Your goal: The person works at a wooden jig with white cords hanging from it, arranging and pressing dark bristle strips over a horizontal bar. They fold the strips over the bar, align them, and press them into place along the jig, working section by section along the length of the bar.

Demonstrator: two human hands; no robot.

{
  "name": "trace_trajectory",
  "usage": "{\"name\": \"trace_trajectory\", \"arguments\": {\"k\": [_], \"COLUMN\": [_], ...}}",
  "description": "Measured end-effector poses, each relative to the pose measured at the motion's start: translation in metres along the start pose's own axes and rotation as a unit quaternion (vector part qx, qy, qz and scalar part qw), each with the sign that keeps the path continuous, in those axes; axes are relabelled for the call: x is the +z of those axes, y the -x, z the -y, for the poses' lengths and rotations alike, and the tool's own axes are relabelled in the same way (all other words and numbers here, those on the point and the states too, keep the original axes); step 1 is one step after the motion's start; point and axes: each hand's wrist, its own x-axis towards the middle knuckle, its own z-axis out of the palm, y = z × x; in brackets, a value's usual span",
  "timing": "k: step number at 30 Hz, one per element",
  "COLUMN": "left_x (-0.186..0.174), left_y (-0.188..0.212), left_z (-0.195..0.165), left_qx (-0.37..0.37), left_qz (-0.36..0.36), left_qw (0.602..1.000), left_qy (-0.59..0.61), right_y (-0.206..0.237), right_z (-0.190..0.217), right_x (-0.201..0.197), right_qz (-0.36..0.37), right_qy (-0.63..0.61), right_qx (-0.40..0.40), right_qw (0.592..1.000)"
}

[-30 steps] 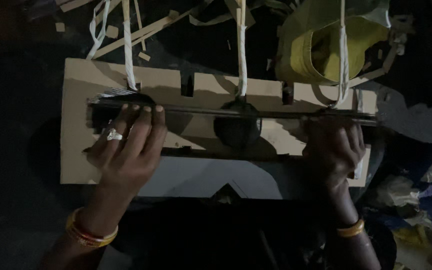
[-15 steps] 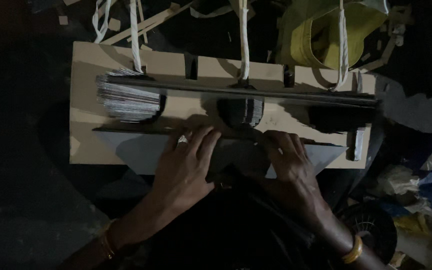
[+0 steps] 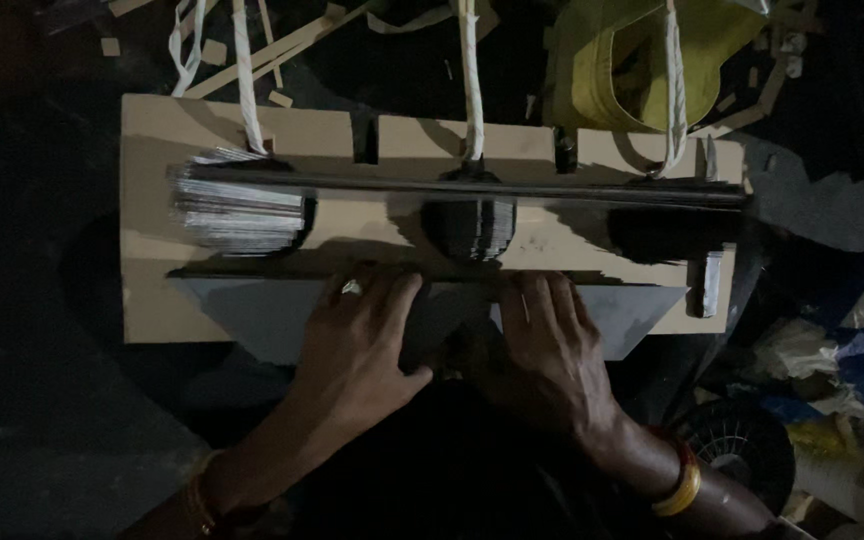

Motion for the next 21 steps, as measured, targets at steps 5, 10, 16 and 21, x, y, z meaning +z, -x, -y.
{"name": "trace_trajectory", "arguments": {"k": [5,10,16,21], "left_x": [0.009,0.022,0.011,0.002], "left_y": [0.022,0.041,0.002,-0.058], "left_z": [-0.005,0.006,0.010,-0.022], "left_qx": [0.034,0.088,0.150,0.113], "left_qz": [-0.079,-0.147,-0.152,-0.158], "left_qw": [0.994,0.934,0.923,0.951], "left_qy": [-0.062,-0.312,-0.319,-0.240], "right_y": [0.030,0.050,0.059,0.033], "right_z": [-0.013,-0.051,-0.136,-0.179], "right_x": [0.005,0.006,-0.059,-0.077], "right_qz": [-0.064,-0.056,-0.030,-0.135], "right_qy": [0.096,0.050,0.016,0.049], "right_qx": [-0.033,0.000,0.065,0.127], "right_qw": [0.993,0.997,0.997,0.981]}}
